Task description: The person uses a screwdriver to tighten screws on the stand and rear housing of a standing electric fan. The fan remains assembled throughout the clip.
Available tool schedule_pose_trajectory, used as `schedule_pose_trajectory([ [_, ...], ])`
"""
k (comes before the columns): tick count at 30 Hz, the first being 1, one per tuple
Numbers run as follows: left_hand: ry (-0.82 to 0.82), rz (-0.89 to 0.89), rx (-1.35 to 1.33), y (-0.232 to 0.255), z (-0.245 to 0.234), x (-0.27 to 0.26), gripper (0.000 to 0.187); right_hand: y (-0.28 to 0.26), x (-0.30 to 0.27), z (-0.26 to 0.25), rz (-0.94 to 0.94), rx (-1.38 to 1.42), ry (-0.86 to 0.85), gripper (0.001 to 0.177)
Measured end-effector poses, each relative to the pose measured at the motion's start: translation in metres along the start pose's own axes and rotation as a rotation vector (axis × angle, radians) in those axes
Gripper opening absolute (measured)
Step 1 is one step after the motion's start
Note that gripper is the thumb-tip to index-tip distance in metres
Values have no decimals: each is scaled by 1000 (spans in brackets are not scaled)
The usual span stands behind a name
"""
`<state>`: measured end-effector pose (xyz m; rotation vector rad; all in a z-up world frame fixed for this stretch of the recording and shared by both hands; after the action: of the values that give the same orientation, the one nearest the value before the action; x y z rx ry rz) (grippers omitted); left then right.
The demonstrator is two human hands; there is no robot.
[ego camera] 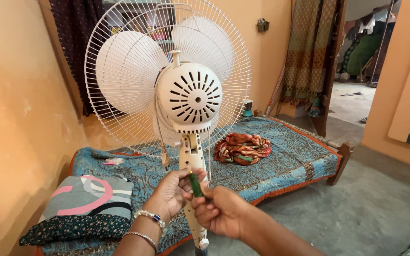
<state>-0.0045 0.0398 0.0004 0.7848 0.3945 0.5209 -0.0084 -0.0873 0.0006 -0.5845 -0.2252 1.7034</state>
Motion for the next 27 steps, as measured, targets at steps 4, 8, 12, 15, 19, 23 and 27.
schedule_pose_trajectory([
  [4,-9,-7,32,-2,-1,5,23,-14,-13,3,-58,-183,141,43],
  [8,17,15,-3,-7,3,13,20,-55,-45,19,-478,-1245,579,40],
  [12,116,24,-5,-8,5,13,16,-52,-61,74,-929,-2173,767,37],
  [15,147,1,-76,-9,3,5,14,-49,-46,59,-888,-2241,771,35],
  [19,59,-10,-20,-7,8,1,18,-63,-21,-3,-616,-1371,549,33],
  [23,-31,-1,8,-3,14,3,23,-38,0,-28,-229,-515,297,38],
  [27,55,26,-143,-7,11,7,19,-34,-17,-9,-216,-543,288,41],
])
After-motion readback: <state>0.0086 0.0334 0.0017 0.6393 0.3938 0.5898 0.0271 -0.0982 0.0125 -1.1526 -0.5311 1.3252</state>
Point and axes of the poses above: each hand's wrist, its own x-axis towards the middle knuckle, its own z-axis out of the palm, y = z × x, the point moved 10 cm from there along x, towards the middle knuckle, and after that the axes turned 1 degree about -y, right-handed, at the moved point
